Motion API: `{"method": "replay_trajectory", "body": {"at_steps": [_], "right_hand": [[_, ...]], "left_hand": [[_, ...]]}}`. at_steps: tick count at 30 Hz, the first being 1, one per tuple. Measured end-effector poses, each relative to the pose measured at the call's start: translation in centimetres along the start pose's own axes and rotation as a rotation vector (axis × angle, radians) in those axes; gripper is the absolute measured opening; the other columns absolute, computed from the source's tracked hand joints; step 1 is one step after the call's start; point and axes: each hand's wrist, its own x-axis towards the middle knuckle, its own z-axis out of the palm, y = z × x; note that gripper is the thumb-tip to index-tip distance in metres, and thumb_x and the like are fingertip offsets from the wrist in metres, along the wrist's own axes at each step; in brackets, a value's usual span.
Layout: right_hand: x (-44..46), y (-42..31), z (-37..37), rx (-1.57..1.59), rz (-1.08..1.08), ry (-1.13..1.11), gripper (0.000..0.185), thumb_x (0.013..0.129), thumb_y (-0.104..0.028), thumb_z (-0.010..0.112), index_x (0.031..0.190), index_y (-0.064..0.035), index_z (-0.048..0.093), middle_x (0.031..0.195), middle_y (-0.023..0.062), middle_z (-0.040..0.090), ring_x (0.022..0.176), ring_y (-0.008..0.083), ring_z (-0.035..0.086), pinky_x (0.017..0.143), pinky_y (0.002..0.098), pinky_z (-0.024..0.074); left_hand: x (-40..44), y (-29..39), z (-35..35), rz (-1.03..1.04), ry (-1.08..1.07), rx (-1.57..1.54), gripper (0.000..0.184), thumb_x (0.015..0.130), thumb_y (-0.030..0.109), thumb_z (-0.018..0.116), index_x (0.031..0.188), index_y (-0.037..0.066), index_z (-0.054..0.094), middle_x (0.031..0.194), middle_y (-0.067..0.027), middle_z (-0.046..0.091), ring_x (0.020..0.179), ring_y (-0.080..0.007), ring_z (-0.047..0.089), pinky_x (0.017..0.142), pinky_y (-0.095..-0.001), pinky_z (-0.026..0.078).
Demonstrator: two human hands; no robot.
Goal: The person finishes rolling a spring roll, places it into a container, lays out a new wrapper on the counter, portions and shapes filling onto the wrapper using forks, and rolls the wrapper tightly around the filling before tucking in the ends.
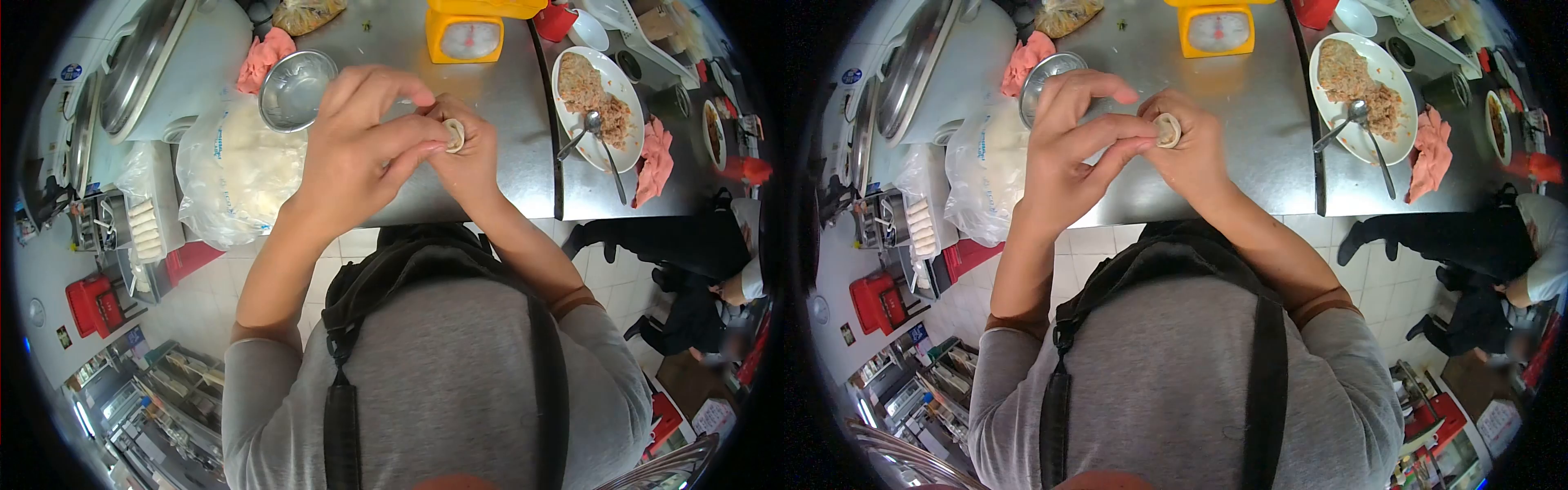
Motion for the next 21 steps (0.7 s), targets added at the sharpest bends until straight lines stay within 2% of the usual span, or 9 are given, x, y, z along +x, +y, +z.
{"method": "replay_trajectory", "body": {"at_steps": [2,9,15,16,18,21], "right_hand": [[-0.1,0.2,0.1,-0.043,0.061,0.006,0.026,0.076,-0.007,0.086,0.081,-0.0008,0.061,0.085,0.0081,0.065,0.078,0.0179,0.061,0.066,0.0321,0.0479],[0.0,0.2,0.6,-0.067,0.077,0.004,0.022,0.074,-0.004,0.083,0.079,-0.0020,0.062,0.082,0.0086,0.065,0.072,0.0211,0.060,0.064,0.0326,0.0480],[0.1,0.3,0.8,-0.093,0.003,-0.010,0.024,0.073,-0.004,0.084,0.078,-0.0027,0.061,0.080,0.0085,0.064,0.071,0.0210,0.062,0.063,0.0321,0.0490],[0.1,0.4,0.8,-0.085,0.003,-0.011,0.023,0.074,-0.004,0.084,0.079,-0.0027,0.061,0.079,0.0082,0.064,0.070,0.0205,0.062,0.063,0.0319,0.0491],[0.1,0.3,0.8,-0.075,0.005,-0.009,0.023,0.075,-0.005,0.084,0.079,-0.0028,0.062,0.079,0.0080,0.065,0.070,0.0201,0.062,0.063,0.0317,0.0493],[0.4,-0.8,0.9,-0.081,0.057,-0.009,0.020,0.077,-0.005,0.083,0.081,-0.0028,0.064,0.079,0.0069,0.065,0.069,0.0187,0.062,0.063,0.0313,0.0493]], "left_hand": [[-0.4,-0.2,0.4,0.016,0.000,0.010,0.025,0.073,0.006,0.084,0.096,0.015,0.081,0.111,-0.0068,0.068,0.107,-0.0292,0.059,0.092,-0.0409,0.048],[-0.1,0.7,-0.5,0.061,-0.101,0.120,0.033,0.069,0.004,0.080,0.099,0.017,0.081,0.113,-0.0071,0.067,0.108,-0.0299,0.059,0.092,-0.0424,0.048],[0.2,0.0,-0.4,0.151,-0.063,0.174,0.035,0.067,0.006,0.075,0.100,0.018,0.080,0.114,-0.0043,0.067,0.110,-0.0293,0.061,0.094,-0.0434,0.047],[0.3,-0.2,-0.5,0.151,-0.064,0.174,0.035,0.067,0.006,0.075,0.100,0.018,0.080,0.114,-0.0043,0.067,0.110,-0.0293,0.061,0.094,-0.0434,0.047],[0.5,-0.4,-0.9,0.282,-0.109,0.253,0.027,0.070,0.013,0.074,0.097,0.013,0.076,0.114,-0.0031,0.065,0.112,-0.0263,0.060,0.095,-0.0446,0.046],[0.8,-0.6,-1.2,0.343,-0.144,0.295,0.024,0.070,0.013,0.074,0.094,0.012,0.075,0.114,-0.0033,0.065,0.112,-0.0261,0.061,0.097,-0.0457,0.046]]}}
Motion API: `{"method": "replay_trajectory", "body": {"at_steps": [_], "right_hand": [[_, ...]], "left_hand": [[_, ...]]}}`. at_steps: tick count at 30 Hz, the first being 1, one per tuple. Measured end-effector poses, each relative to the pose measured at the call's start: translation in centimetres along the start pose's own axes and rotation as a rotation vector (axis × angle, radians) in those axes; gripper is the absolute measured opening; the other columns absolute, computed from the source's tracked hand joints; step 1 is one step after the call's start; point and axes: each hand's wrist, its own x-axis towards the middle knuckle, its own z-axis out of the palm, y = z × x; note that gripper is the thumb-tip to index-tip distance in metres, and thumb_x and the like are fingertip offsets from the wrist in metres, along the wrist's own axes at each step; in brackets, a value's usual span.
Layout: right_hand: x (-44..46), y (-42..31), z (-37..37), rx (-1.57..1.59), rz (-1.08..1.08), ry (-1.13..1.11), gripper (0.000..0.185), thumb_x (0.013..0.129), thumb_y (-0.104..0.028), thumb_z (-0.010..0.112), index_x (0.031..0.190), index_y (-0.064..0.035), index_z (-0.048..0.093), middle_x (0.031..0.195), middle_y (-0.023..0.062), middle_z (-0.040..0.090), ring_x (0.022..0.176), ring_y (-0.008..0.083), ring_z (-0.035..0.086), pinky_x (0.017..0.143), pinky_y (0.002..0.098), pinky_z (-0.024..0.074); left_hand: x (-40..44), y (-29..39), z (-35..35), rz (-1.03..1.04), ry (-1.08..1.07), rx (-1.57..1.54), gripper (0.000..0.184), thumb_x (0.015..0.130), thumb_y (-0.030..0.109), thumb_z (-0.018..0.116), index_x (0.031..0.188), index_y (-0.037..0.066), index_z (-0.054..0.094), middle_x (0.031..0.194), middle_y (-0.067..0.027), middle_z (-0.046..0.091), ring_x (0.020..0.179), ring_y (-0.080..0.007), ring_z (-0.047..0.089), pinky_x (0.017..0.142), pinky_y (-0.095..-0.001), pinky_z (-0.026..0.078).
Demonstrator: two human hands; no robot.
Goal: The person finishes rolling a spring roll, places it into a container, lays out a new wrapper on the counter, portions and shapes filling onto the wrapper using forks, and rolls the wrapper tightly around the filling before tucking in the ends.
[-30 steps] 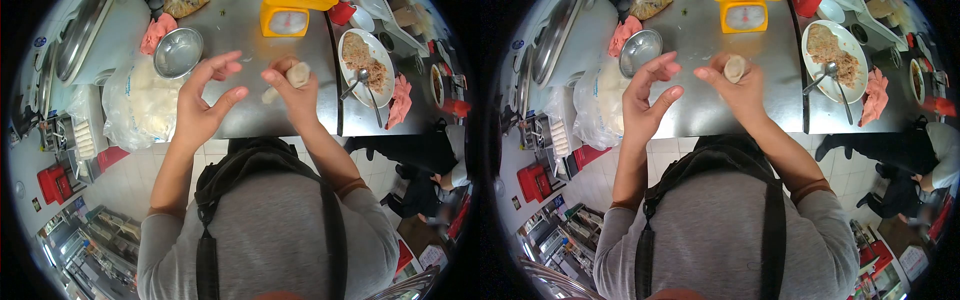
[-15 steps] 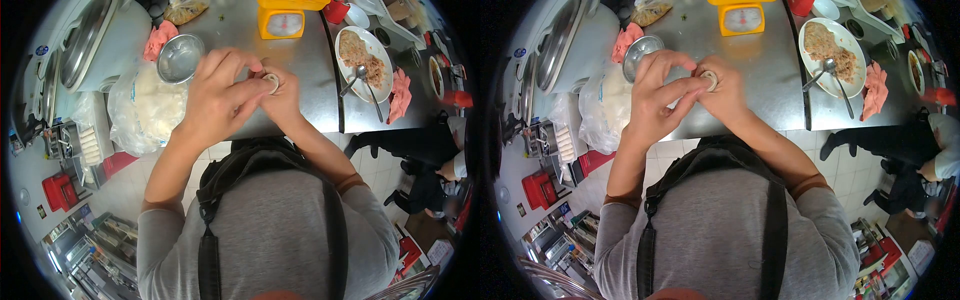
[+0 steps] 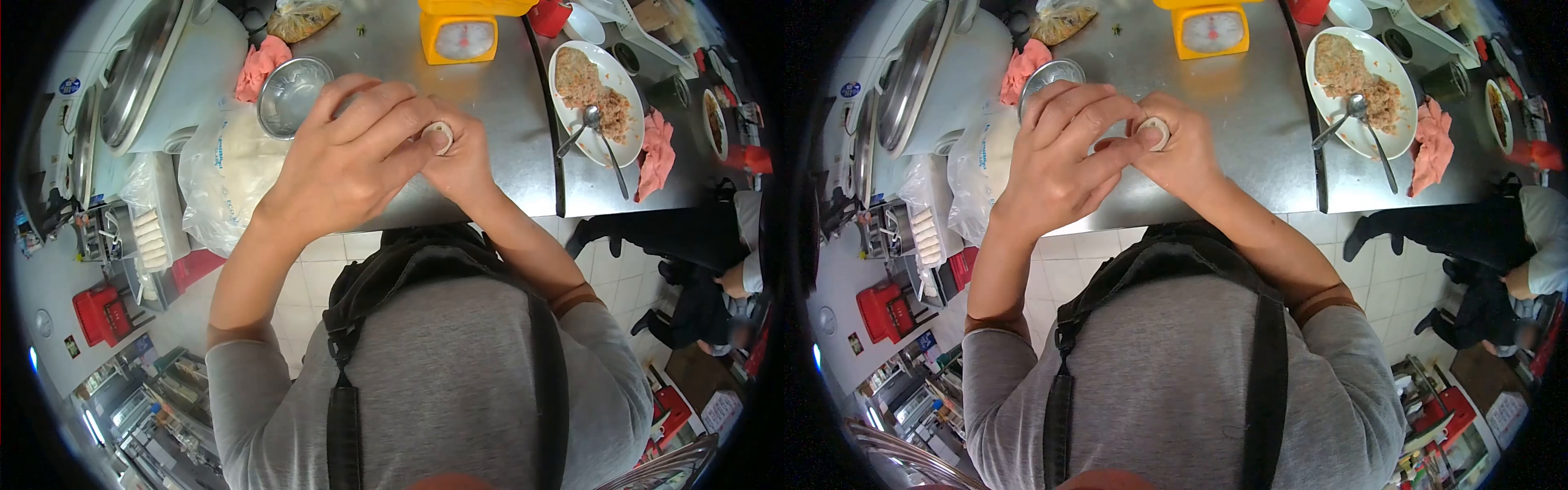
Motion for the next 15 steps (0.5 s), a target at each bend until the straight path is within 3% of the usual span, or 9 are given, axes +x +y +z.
{"method": "replay_trajectory", "body": {"at_steps": [4,7,9,10,12,15], "right_hand": [[0.0,-0.4,0.2,-0.007,-0.009,0.027,0.021,0.077,-0.007,0.087,0.085,-0.0040,0.067,0.079,0.0036,0.064,0.071,0.0134,0.060,0.065,0.0291,0.0492],[-0.1,0.2,-0.1,0.048,0.013,0.026,0.021,0.080,-0.006,0.087,0.088,-0.0048,0.068,0.080,0.0017,0.065,0.074,0.0100,0.059,0.067,0.0270,0.0492],[0.0,0.3,-0.4,0.128,0.079,0.016,0.019,0.082,-0.005,0.086,0.089,-0.0051,0.068,0.081,0.0008,0.066,0.075,0.0086,0.059,0.068,0.0260,0.0492],[0.1,0.0,-0.3,0.170,0.064,0.084,0.018,0.084,-0.003,0.085,0.088,-0.0048,0.068,0.084,0.0007,0.067,0.076,0.0079,0.059,0.068,0.0254,0.0493],[0.1,-0.2,-0.6,0.209,0.047,0.151,0.017,0.085,-0.002,0.084,0.088,-0.0046,0.068,0.086,0.0005,0.068,0.076,0.0073,0.059,0.068,0.0248,0.0494],[0.0,-0.1,-1.3,0.125,-0.029,0.133,0.016,0.090,-0.008,0.082,0.087,-0.0035,0.067,0.084,0.0019,0.069,0.075,0.0066,0.059,0.068,0.0236,0.0492]], "left_hand": [[0.9,0.0,-0.4,0.099,-0.047,0.086,0.030,0.070,0.006,0.072,0.098,0.016,0.077,0.116,-0.0030,0.068,0.112,-0.0282,0.062,0.097,-0.0441,0.047],[1.1,-0.3,-0.9,-0.036,0.043,-0.180,0.028,0.072,-0.001,0.070,0.096,0.013,0.075,0.116,-0.0036,0.069,0.112,-0.0267,0.062,0.100,-0.0443,0.046],[-0.4,-1.1,-0.3,-0.305,0.145,-0.308,0.035,0.075,-0.005,0.069,0.106,0.010,0.073,0.122,-0.0077,0.068,0.116,-0.0248,0.063,0.106,-0.0438,0.045],[-1.2,-1.2,1.2,-0.300,0.147,-0.310,0.035,0.075,-0.005,0.069,0.106,0.010,0.073,0.122,-0.0077,0.068,0.116,-0.0248,0.063,0.106,-0.0438,0.045],[-3.6,-0.9,5.7,-0.736,0.141,-0.717,0.055,0.073,-0.010,0.065,0.125,0.007,0.065,0.130,-0.0097,0.064,0.122,-0.0282,0.061,0.111,-0.0414,0.043],[-5.9,1.4,11.5,-0.758,-0.078,-0.978,0.072,0.079,-0.002,0.077,0.145,0.006,0.050,0.138,-0.0119,0.061,0.130,-0.0260,0.056,0.112,-0.0389,0.043]]}}
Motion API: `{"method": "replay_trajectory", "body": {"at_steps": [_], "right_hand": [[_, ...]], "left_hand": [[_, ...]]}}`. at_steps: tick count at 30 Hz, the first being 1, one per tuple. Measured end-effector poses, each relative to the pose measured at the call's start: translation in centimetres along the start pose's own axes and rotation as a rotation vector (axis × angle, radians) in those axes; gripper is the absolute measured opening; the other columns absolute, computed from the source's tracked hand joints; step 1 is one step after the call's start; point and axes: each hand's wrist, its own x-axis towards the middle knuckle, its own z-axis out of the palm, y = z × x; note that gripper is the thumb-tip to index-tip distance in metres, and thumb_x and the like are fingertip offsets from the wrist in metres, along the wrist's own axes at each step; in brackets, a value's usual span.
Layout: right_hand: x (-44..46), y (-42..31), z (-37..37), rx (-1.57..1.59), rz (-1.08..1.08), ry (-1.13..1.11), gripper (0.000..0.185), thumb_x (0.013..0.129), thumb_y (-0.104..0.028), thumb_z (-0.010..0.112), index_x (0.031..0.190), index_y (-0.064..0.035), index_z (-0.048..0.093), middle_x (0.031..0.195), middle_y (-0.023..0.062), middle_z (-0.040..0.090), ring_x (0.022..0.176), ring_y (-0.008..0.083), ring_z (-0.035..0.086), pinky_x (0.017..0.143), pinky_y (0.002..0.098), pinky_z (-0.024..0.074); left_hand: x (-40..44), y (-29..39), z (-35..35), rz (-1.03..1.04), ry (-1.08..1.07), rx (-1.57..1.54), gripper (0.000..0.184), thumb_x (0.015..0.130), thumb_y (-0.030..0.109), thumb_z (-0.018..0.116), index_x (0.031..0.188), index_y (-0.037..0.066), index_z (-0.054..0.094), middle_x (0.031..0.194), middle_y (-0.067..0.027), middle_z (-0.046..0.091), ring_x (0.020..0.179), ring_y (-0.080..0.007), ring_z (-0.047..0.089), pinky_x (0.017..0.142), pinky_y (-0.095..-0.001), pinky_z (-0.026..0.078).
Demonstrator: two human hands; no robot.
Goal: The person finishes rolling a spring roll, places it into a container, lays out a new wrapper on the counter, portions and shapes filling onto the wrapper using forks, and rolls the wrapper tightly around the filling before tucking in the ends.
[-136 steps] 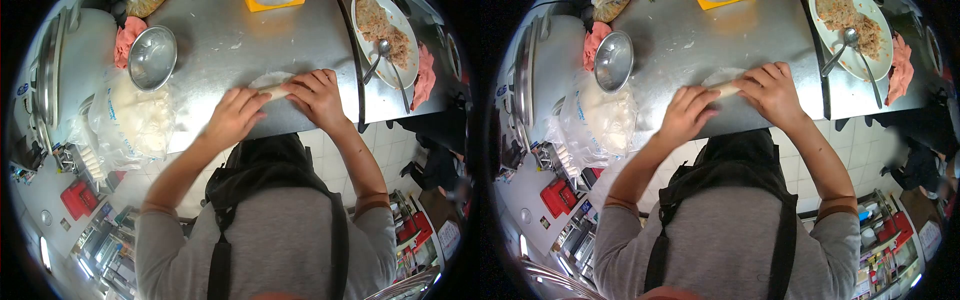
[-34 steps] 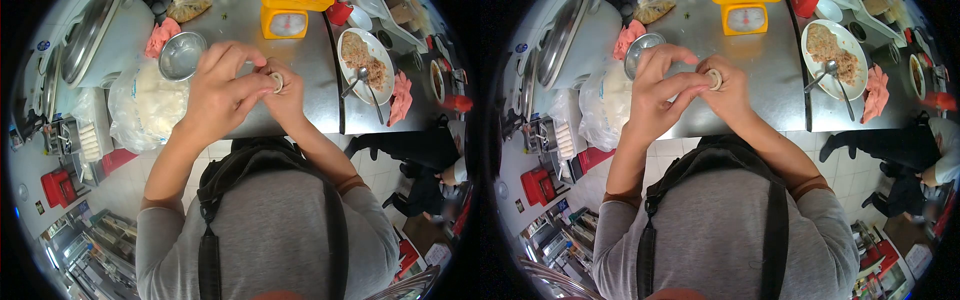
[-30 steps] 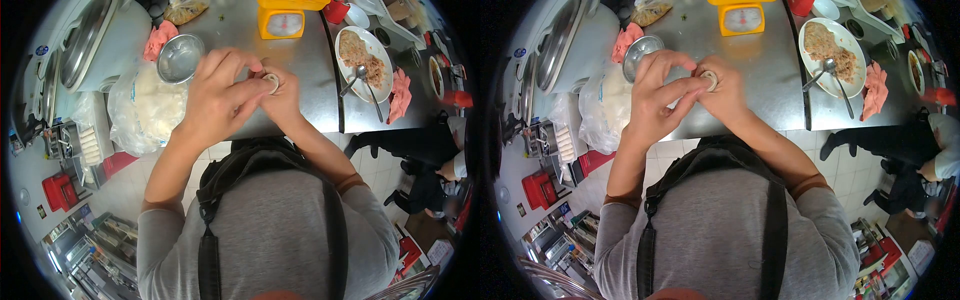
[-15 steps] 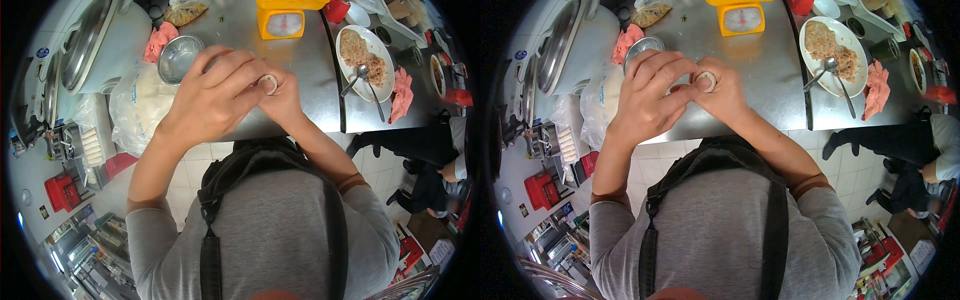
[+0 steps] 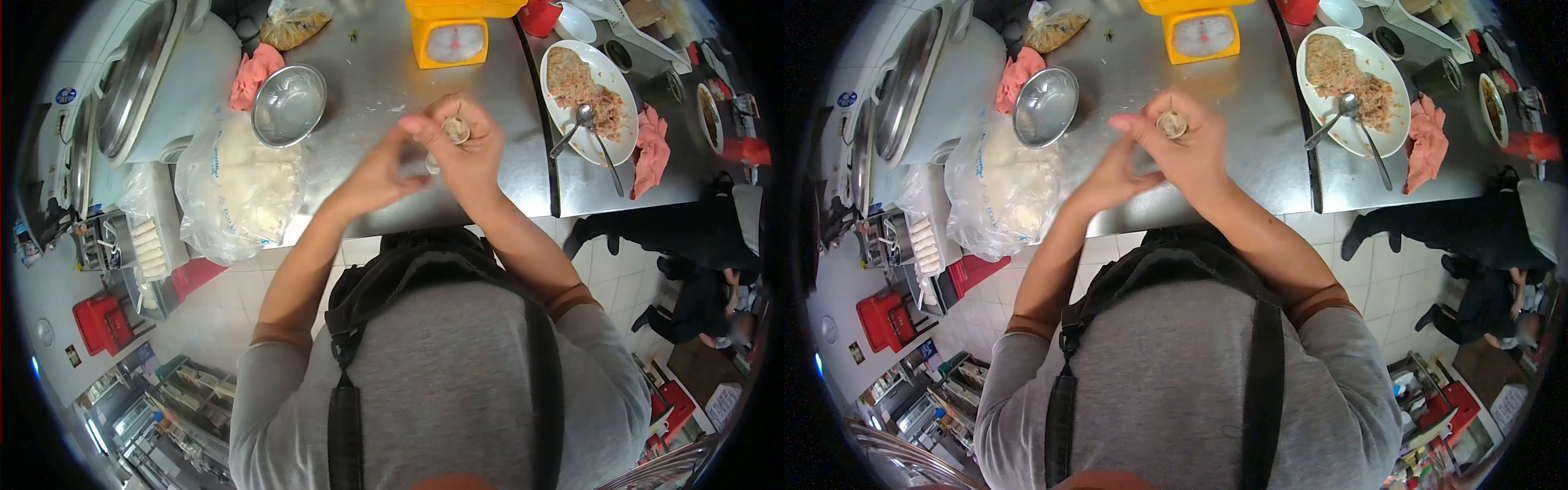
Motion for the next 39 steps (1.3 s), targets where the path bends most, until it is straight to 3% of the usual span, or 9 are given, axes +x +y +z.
{"method": "replay_trajectory", "body": {"at_steps": [6,8,14,17,19,22,27,29,39], "right_hand": [[0.5,-2.1,-2.2,0.020,0.241,0.030,0.035,0.109,-0.029,0.060,0.081,-0.0066,0.062,0.079,0.0034,0.065,0.071,0.0108,0.060,0.064,0.0267,0.0481],[1.0,-1.5,-4.7,0.251,0.118,0.056,0.047,0.110,-0.045,0.051,0.084,-0.0072,0.061,0.084,0.0069,0.068,0.088,0.0210,0.066,0.082,0.0377,0.0530],[-0.1,-3.2,-8.1,0.959,0.455,-0.170,0.075,0.101,-0.071,0.043,0.125,-0.0032,0.066,0.128,0.0243,0.069,0.139,0.0362,0.052,0.116,0.0552,0.0423],[-0.9,-0.9,-8.0,0.700,0.661,-0.354,0.095,0.089,-0.068,0.069,0.152,-0.0004,0.048,0.130,0.0222,0.068,0.135,0.0353,0.056,0.112,0.0567,0.0457],[-0.4,1.3,-7.7,0.274,0.718,-0.846,0.057,0.088,-0.031,0.084,0.131,0.0004,0.063,0.103,0.0123,0.074,0.096,0.0206,0.072,0.088,0.0347,0.0562],[0.0,2.3,-4.8,0.007,0.659,-0.891,0.040,0.081,-0.014,0.089,0.114,-0.0026,0.072,0.082,0.0028,0.070,0.071,0.0114,0.066,0.068,0.0285,0.0517],[0.5,0.8,-2.2,0.101,0.675,-0.666,0.024,0.082,-0.019,0.090,0.092,-0.0056,0.074,0.073,0.0002,0.067,0.064,0.0090,0.060,0.058,0.0259,0.0457],[0.3,0.6,-2.1,0.145,0.661,-0.584,0.022,0.083,-0.019,0.090,0.087,-0.0058,0.072,0.072,-0.0002,0.067,0.063,0.0086,0.059,0.056,0.0256,0.0439],[-0.4,-0.8,-1.0,-0.039,0.359,-0.434,0.032,0.086,-0.016,0.086,0.075,-0.0053,0.059,0.068,-0.0050,0.053,0.068,0.0040,0.046,0.057,0.0259,0.0380]], "left_hand": [[2.4,-2.5,4.1,-0.176,-0.186,-0.255,0.073,0.078,0.007,0.086,0.144,0.008,0.053,0.129,-0.0124,0.067,0.116,-0.0236,0.064,0.100,-0.0387,0.050],[3.0,-1.4,2.8,-0.164,-0.198,-0.200,0.072,0.078,0.007,0.086,0.143,0.009,0.055,0.122,-0.0122,0.070,0.108,-0.0242,0.067,0.095,-0.0392,0.053],[4.2,10.0,-6.9,0.204,-0.271,0.820,0.059,0.079,0.008,0.076,0.135,0.015,0.062,0.089,-0.0092,0.071,0.089,-0.0334,0.067,0.083,-0.0444,0.052],[4.5,15.0,-7.9,0.385,-0.362,1.108,0.051,0.081,0.007,0.072,0.131,0.016,0.066,0.085,-0.0083,0.069,0.084,-0.0314,0.067,0.083,-0.0421,0.050],[4.1,15.4,-8.3,0.502,-0.287,1.066,0.047,0.080,0.005,0.073,0.125,0.015,0.069,0.086,-0.0083,0.070,0.086,-0.0311,0.067,0.085,-0.0406,0.050],[4.0,17.8,-8.9,0.560,-0.237,1.060,0.042,0.082,0.009,0.075,0.123,0.013,0.071,0.093,-0.0089,0.072,0.090,-0.0288,0.068,0.092,-0.0386,0.048],[4.3,21.1,-10.0,0.321,-0.344,1.190,0.045,0.094,0.027,0.078,0.136,0.014,0.066,0.114,-0.0111,0.077,0.103,-0.0209,0.071,0.109,-0.0365,0.042],[3.5,16.6,-10.8,0.442,-0.047,0.832,0.032,0.077,0.003,0.080,0.109,0.006,0.075,0.091,-0.0094,0.071,0.091,-0.0280,0.068,0.090,-0.0366,0.050],[-1.6,10.0,-4.6,0.045,0.184,0.121,0.014,0.084,0.003,0.082,0.097,0.002,0.077,0.095,-0.0069,0.070,0.094,-0.0184,0.065,0.088,-0.0314,0.050]]}}
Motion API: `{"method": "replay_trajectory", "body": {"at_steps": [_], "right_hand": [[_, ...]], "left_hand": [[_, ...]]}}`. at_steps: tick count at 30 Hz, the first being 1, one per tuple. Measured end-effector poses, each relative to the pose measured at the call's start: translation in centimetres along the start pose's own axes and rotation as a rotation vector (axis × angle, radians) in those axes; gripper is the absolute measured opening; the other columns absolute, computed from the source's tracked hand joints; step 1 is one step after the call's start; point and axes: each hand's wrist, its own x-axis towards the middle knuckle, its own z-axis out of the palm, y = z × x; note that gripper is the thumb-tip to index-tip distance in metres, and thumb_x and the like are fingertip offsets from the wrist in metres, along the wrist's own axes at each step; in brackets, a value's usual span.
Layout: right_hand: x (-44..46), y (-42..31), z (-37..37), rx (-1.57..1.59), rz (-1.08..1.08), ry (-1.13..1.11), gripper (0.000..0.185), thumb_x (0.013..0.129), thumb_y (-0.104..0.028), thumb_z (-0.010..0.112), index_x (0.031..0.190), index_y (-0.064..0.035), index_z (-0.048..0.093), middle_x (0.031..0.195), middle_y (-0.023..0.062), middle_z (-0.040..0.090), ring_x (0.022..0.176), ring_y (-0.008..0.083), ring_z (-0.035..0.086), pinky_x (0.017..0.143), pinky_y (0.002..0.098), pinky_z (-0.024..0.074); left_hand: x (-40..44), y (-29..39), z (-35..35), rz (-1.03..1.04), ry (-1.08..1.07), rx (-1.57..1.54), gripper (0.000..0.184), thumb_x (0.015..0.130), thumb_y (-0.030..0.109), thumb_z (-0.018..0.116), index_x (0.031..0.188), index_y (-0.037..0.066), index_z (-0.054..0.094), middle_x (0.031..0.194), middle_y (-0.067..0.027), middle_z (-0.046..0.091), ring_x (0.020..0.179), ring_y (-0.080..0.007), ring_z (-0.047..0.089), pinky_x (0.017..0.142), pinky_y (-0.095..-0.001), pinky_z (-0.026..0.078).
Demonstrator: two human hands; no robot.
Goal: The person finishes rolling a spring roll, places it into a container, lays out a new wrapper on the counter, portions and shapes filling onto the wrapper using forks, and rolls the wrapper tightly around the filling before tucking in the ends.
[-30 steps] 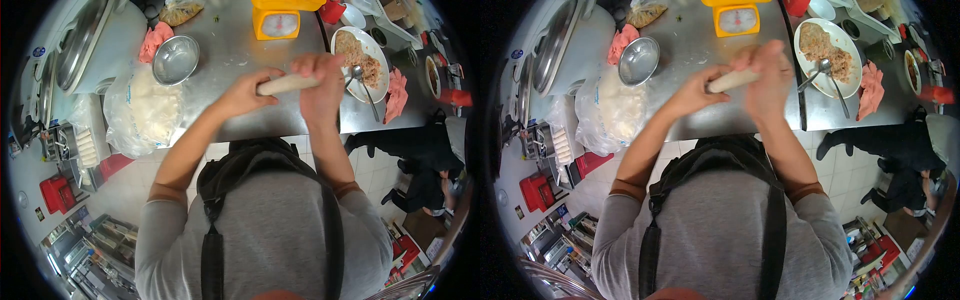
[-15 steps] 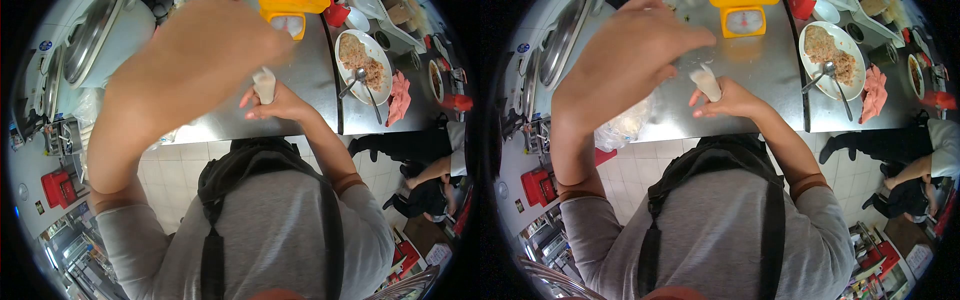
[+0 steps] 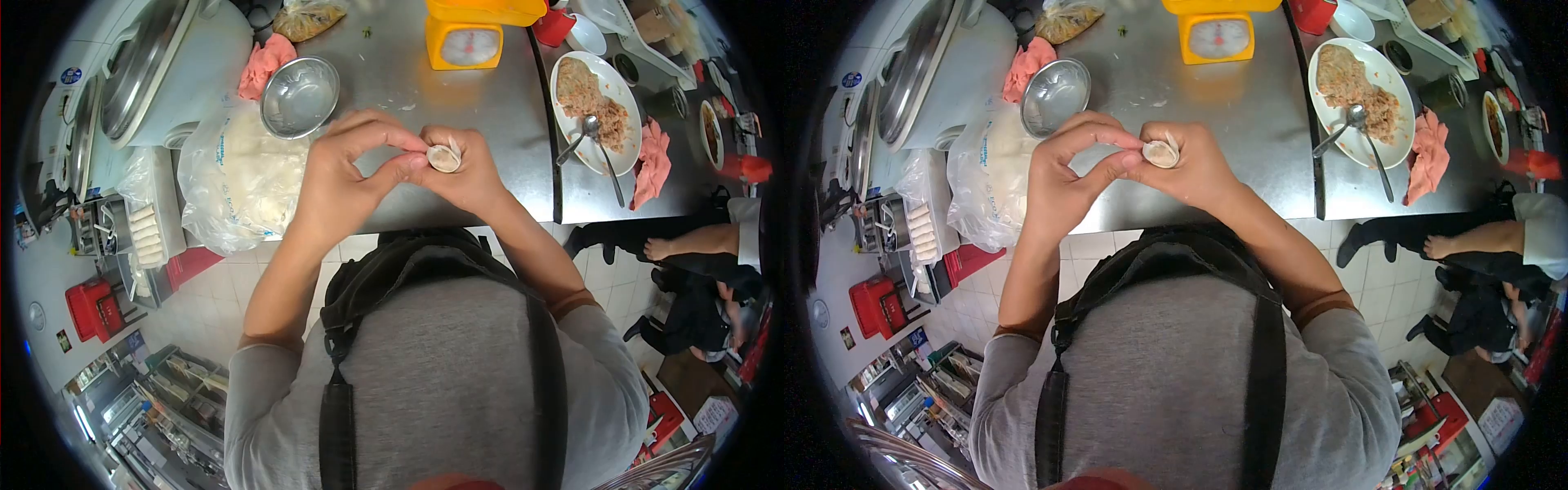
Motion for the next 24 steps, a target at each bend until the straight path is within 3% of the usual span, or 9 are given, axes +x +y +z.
{"method": "replay_trajectory", "body": {"at_steps": [2,6,9,11,17,24], "right_hand": [[-0.2,0.0,0.2,-0.023,0.005,0.011,0.031,0.086,-0.015,0.085,0.075,-0.0047,0.058,0.068,-0.0046,0.052,0.069,0.0045,0.045,0.057,0.0262,0.0382],[-0.2,0.8,0.7,-0.006,-0.037,0.052,0.028,0.085,-0.013,0.081,0.076,-0.0036,0.056,0.067,-0.0034,0.050,0.069,0.0050,0.044,0.057,0.0269,0.0390],[-0.4,0.4,0.5,-0.035,-0.067,0.059,0.026,0.084,-0.011,0.079,0.076,-0.0031,0.056,0.066,-0.0025,0.050,0.069,0.0051,0.044,0.058,0.0274,0.0397],[-0.4,0.0,0.2,-0.081,-0.064,0.056,0.025,0.084,-0.010,0.079,0.077,-0.0028,0.057,0.066,-0.0021,0.050,0.069,0.0053,0.044,0.058,0.0277,0.0403],[-0.4,-0.2,0.6,-0.046,-0.121,0.083,0.027,0.088,-0.010,0.078,0.077,-0.0034,0.054,0.070,-0.0022,0.053,0.070,0.0041,0.045,0.059,0.0255,0.0379],[-0.7,-0.8,0.3,-0.087,-0.071,0.067,0.026,0.081,-0.006,0.077,0.076,-0.0029,0.052,0.067,-0.0024,0.047,0.068,0.0042,0.042,0.057,0.0264,0.0357]], "left_hand": [[-0.2,-0.1,0.7,0.033,0.073,0.040,0.015,0.078,0.004,0.083,0.092,0.005,0.076,0.090,-0.0059,0.070,0.087,-0.0243,0.065,0.083,-0.0360,0.049],[-0.4,0.3,1.0,0.109,0.093,0.182,0.016,0.079,0.003,0.085,0.094,0.005,0.079,0.092,-0.0062,0.068,0.090,-0.0206,0.063,0.085,-0.0328,0.049],[-0.4,0.4,0.9,0.231,0.098,0.326,0.020,0.076,0.003,0.085,0.094,0.008,0.080,0.094,-0.0055,0.067,0.091,-0.0227,0.062,0.085,-0.0344,0.047],[-0.2,0.2,0.8,0.423,0.110,0.384,0.027,0.071,0.003,0.083,0.094,0.016,0.079,0.097,-0.0007,0.066,0.089,-0.0241,0.060,0.081,-0.0374,0.044],[-0.8,-0.3,0.2,0.424,0.155,0.358,0.035,0.068,0.004,0.081,0.100,0.019,0.081,0.102,-0.0020,0.062,0.091,-0.0250,0.056,0.081,-0.0383,0.042],[-1.4,-0.9,0.4,0.391,0.103,0.382,0.035,0.075,0.007,0.084,0.108,0.017,0.084,0.103,-0.0067,0.061,0.099,-0.0255,0.056,0.087,-0.0380,0.045]]}}
